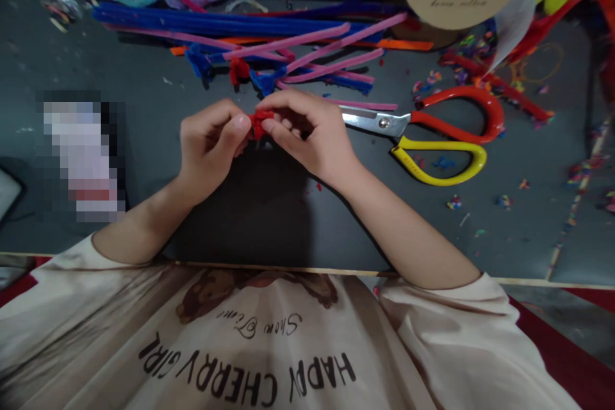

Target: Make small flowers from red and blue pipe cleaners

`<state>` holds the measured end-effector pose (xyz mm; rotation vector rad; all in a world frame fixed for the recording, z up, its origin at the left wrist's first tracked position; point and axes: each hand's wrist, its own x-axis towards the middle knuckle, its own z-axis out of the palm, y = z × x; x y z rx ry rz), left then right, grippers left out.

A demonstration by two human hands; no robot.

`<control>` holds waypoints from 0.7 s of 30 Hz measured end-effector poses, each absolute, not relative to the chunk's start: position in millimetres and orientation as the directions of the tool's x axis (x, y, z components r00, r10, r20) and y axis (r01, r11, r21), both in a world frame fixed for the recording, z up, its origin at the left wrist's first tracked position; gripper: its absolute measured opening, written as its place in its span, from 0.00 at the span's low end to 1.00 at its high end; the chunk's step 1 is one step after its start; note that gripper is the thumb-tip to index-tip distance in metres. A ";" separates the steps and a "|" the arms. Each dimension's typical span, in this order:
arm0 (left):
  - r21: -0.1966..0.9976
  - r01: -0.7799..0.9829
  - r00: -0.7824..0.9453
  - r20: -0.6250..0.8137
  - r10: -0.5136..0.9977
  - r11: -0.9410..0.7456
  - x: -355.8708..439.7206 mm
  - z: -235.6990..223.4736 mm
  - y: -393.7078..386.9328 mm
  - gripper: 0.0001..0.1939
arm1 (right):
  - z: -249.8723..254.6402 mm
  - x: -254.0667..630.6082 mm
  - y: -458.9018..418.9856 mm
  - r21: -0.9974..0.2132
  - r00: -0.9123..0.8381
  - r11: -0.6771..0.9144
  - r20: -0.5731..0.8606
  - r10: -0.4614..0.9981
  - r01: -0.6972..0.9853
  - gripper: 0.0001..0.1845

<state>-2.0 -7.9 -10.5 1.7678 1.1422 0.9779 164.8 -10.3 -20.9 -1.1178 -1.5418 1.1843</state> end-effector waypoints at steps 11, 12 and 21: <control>0.864 0.343 0.414 0.212 0.885 -0.368 -3.6 -10.3 -7.6 0.14 | -21.4 162.8 -10.7 -0.972 -0.158 0.138 0.108 0.981 0.189 0.10; 0.863 0.342 0.424 0.211 0.881 -0.372 -3.5 -9.6 -7.7 0.14 | -21.4 162.5 -10.9 -0.973 -0.156 0.136 0.108 0.982 0.185 0.10; 0.925 0.254 0.483 0.131 0.865 -0.282 -3.7 -5.5 -7.2 0.15 | -17.5 161.5 -9.4 -0.985 -0.153 0.131 0.113 0.982 0.115 0.12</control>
